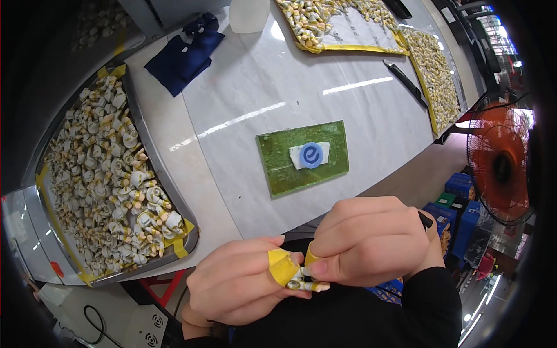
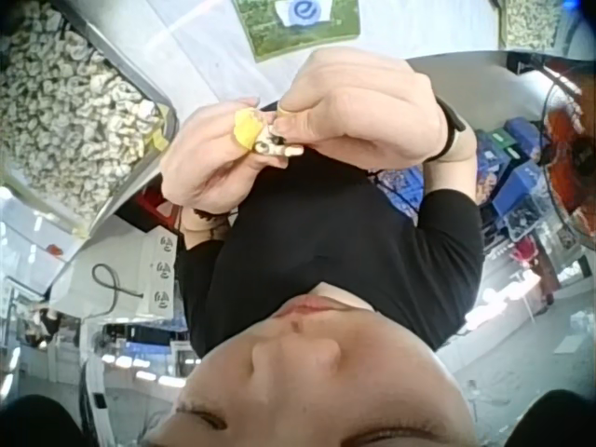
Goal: The person sits at a workstation and repeatedly picks up small white and yellow components from a tray. They manipulate the parts with their fingers, often using yellow finger cots, and place the assembled units onto a green mat. The process involves picking, aligning, and pressing the components together.
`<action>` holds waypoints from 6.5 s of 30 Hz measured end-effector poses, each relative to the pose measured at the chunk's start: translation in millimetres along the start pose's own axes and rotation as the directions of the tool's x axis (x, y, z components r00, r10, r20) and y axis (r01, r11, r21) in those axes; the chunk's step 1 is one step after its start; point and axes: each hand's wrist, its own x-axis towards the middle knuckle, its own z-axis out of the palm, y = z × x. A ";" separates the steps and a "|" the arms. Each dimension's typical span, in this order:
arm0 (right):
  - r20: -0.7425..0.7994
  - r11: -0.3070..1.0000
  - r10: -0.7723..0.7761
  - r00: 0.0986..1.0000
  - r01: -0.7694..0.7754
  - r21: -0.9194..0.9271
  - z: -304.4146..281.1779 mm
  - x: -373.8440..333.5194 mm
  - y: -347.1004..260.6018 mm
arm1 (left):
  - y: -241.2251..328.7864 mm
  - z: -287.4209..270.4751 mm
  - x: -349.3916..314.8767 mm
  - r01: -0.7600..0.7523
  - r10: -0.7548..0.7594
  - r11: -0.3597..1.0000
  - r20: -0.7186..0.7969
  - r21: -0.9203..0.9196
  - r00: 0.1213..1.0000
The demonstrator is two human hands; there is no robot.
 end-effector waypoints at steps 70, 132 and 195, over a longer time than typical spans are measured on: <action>-0.030 0.965 0.236 0.971 -0.238 -0.113 -29.0 -26.1 5.4 | 50.3 -146.0 3.1 0.236 -0.218 0.238 -0.185 0.942 0.958; -0.133 0.552 0.404 0.905 -0.357 -0.754 -133.9 65.4 84.8 | -111.2 -191.3 239.3 -0.182 -0.299 0.182 0.231 0.966 0.926; -0.742 0.837 0.232 0.629 -0.517 -0.177 -30.7 -87.7 64.1 | -132.8 -313.6 333.9 -0.078 -0.196 0.073 0.092 0.994 0.976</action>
